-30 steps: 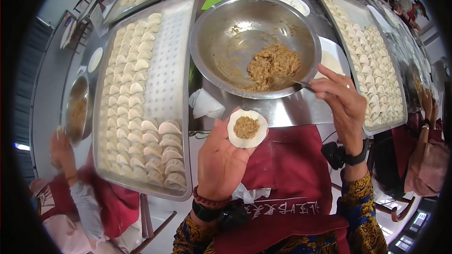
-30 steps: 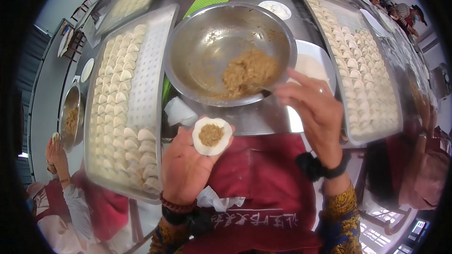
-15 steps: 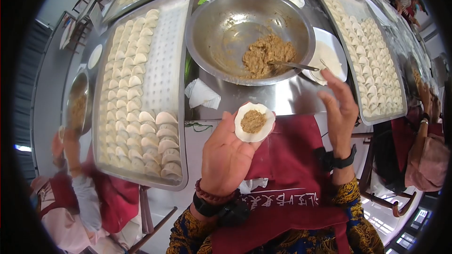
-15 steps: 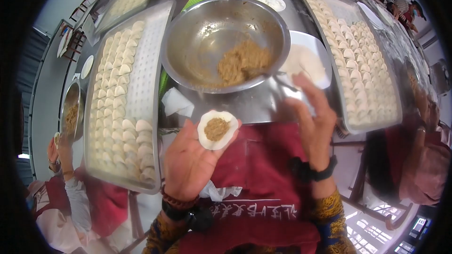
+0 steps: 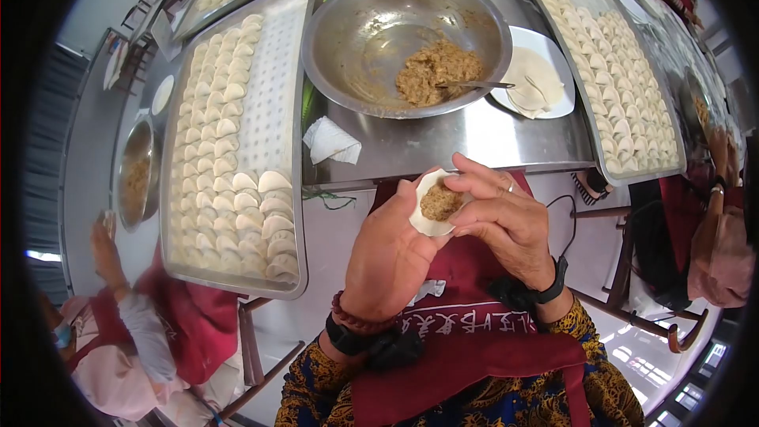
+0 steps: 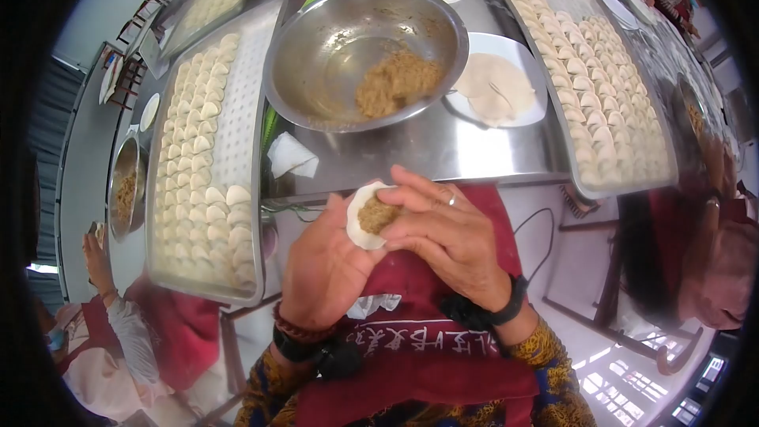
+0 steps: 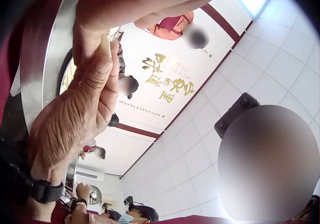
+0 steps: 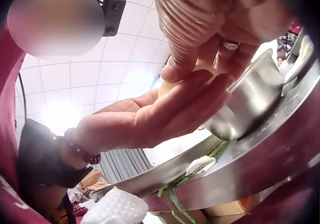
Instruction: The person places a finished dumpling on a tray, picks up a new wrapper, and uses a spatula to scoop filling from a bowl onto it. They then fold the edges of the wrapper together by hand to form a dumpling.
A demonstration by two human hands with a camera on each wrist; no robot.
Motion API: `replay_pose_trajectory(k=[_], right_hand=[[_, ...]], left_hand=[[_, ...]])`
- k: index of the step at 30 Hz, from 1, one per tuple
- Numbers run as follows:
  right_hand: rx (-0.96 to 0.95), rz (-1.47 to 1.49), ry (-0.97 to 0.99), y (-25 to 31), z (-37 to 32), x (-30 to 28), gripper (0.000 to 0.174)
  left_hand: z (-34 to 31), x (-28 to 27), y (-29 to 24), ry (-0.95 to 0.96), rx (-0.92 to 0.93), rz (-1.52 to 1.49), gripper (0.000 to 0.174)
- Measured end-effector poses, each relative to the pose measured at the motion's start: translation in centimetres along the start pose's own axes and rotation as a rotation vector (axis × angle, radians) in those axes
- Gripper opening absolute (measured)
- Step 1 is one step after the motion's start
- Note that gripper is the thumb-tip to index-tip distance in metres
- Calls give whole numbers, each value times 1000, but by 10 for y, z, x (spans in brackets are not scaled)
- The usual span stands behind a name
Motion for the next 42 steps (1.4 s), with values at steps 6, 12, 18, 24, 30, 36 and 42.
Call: replay_pose_trajectory(k=[6, 12, 18, 24, 30, 36, 42], right_hand=[[166, 146, -51, -7, -1, -1, 10], [245, 187, -5, -6, 1, 2, 12], [259, 262, -45, -12, 3, 8, 14], [508, 624, -126, -15, 1, 13, 30], [668, 959, -120, -26, -15, 31, 35], [725, 1157, -105, -17, -11, 40, 29], [722, 1095, -177, -21, -14, 38, 23]], left_hand=[[-9, 9, 9, 73, 26, 333, 50], [-9, 3, 13, 54, 72, 578, 51], [-9, -2, 11, 62, 117, 644, 43], [-9, -5, 2, 21, 267, 487, 41], [-12, 5, -10, 110, 373, 439, 50], [-13, 6, -7, 85, 421, 461, 52], [-13, 5, -4, 107, 469, 480, 50]])
Point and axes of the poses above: each hand's wrist, its own z-axis towards the middle knuckle, its own x-axis out of the palm, y = z × x, the point moved 8 cm from there along z, towards the middle knuckle, and after that the axes turned 8 degrees about -z, right-handed, at the moved point
